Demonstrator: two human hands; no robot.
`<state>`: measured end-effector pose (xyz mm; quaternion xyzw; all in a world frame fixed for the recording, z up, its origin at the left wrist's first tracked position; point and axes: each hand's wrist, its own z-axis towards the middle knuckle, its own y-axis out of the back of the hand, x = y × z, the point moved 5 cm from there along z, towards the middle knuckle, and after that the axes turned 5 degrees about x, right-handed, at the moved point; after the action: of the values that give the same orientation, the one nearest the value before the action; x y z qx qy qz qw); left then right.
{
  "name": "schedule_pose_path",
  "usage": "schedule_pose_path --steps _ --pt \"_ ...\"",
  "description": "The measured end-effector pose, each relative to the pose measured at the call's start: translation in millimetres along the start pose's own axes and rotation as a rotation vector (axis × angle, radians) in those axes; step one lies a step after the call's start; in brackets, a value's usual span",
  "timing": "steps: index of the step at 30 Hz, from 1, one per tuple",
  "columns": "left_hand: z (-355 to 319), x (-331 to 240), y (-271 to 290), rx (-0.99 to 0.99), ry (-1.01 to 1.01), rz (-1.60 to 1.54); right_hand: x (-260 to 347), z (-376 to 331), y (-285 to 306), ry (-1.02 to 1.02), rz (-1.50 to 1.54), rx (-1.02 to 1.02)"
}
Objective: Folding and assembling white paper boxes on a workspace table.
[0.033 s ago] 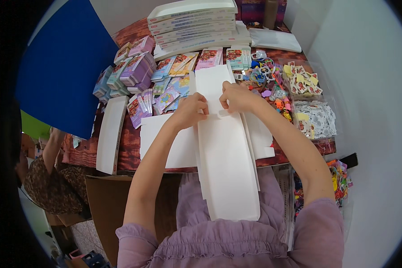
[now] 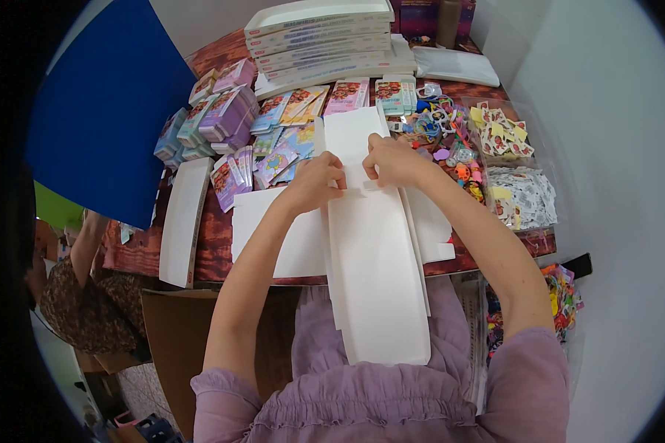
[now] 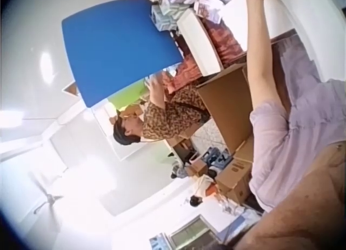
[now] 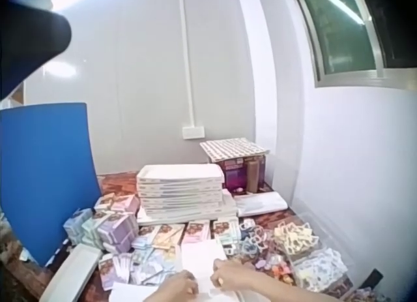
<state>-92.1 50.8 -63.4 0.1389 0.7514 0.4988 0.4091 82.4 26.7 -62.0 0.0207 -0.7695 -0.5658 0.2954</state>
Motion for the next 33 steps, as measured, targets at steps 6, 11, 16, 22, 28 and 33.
schedule_pose_path --steps 6,11,16,22,28,33 --pt "-9 -13 4 -0.111 -0.106 0.057 8 -15 -7 0.033 -0.113 -0.198" --pt "-26 -21 -15 -0.379 -0.185 0.116 18 -28 -15 0.166 -0.172 -0.393" --pt "-37 -27 -21 -0.633 -0.277 0.214 22 -40 -19 0.207 -0.107 -0.528" --pt "-32 -37 -23 -0.419 -0.266 0.355 30 -46 -22 0.268 -0.186 -0.603" --pt "-32 -38 -31 -0.348 -0.189 0.424 30 -49 -28 0.239 -0.249 -0.606" --pt "-30 -39 -25 -0.405 -0.151 0.244 37 -49 -25 0.232 -0.222 -0.655"
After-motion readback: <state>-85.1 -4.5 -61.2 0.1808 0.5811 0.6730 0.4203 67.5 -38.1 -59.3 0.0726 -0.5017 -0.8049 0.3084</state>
